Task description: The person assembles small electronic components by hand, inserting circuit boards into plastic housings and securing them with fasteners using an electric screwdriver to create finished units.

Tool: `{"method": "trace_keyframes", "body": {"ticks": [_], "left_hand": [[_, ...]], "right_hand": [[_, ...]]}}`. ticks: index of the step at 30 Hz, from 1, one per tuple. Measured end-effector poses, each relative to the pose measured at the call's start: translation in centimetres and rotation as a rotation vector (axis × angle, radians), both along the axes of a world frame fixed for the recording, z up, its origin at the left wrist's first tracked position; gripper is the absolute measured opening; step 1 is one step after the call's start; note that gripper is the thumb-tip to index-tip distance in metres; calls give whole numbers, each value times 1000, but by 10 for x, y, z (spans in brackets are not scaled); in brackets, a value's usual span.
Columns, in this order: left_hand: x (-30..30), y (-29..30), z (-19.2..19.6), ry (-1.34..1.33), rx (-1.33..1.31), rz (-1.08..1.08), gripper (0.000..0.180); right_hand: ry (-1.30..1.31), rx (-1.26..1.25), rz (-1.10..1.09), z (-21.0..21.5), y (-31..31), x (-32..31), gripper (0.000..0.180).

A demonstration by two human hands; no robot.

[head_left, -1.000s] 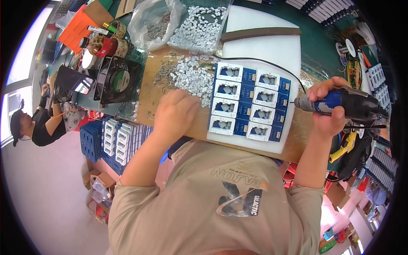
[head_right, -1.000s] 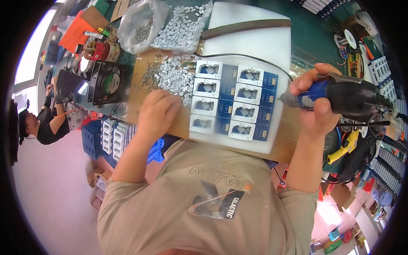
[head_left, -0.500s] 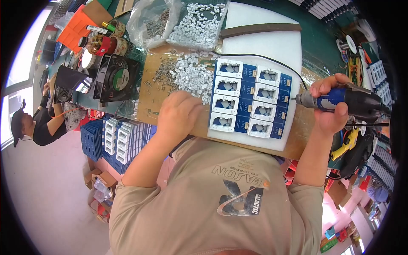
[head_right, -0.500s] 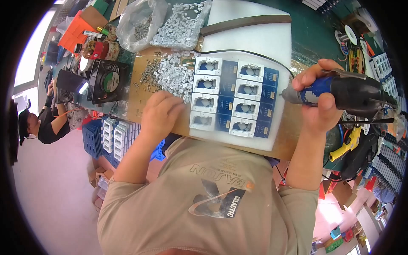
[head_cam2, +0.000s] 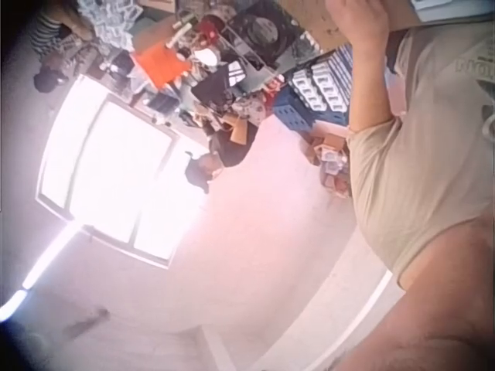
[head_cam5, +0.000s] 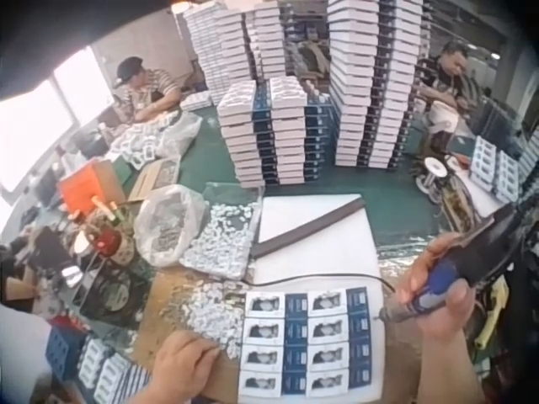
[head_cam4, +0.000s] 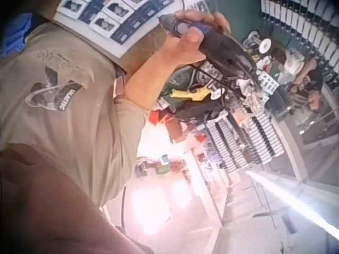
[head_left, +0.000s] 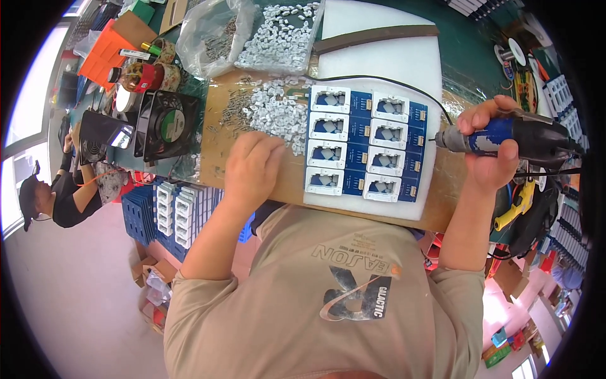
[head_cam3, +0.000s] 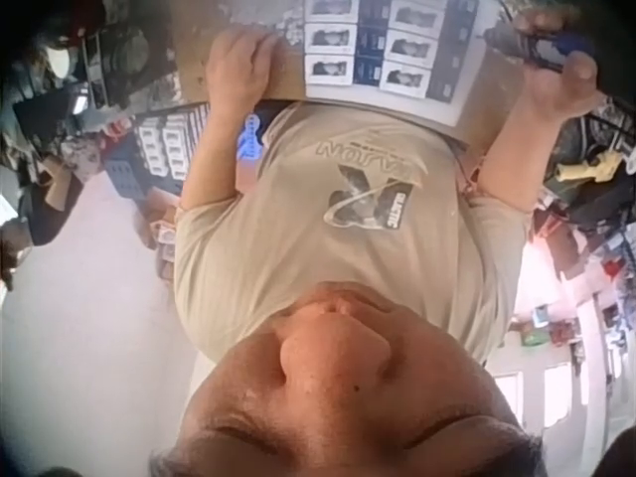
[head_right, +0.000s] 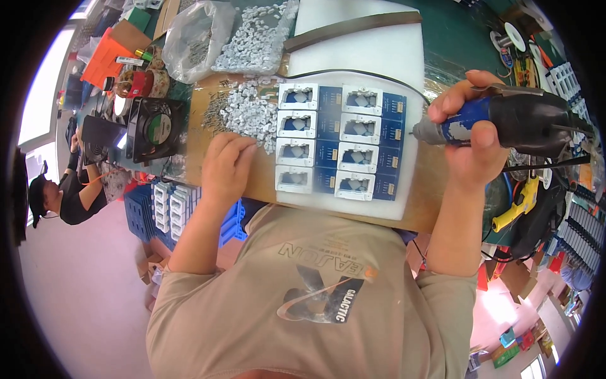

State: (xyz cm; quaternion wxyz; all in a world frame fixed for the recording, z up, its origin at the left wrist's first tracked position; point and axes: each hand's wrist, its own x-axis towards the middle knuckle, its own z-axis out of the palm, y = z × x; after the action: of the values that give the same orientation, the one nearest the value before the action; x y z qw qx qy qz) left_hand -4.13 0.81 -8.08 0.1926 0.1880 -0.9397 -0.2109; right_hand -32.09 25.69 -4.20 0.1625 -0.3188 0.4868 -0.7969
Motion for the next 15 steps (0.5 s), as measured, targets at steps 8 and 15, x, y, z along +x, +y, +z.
{"method": "trace_keyframes", "body": {"ticks": [8, 15], "left_hand": [[-4, -2, 2, -24, -139, -99, 14], [-7, -7, 10, -91, -116, -146, 14]], "right_hand": [[-24, -9, -15, -2, 5, -4, 78], [-33, -32, -1, 1, -3, 1, 77]]}}
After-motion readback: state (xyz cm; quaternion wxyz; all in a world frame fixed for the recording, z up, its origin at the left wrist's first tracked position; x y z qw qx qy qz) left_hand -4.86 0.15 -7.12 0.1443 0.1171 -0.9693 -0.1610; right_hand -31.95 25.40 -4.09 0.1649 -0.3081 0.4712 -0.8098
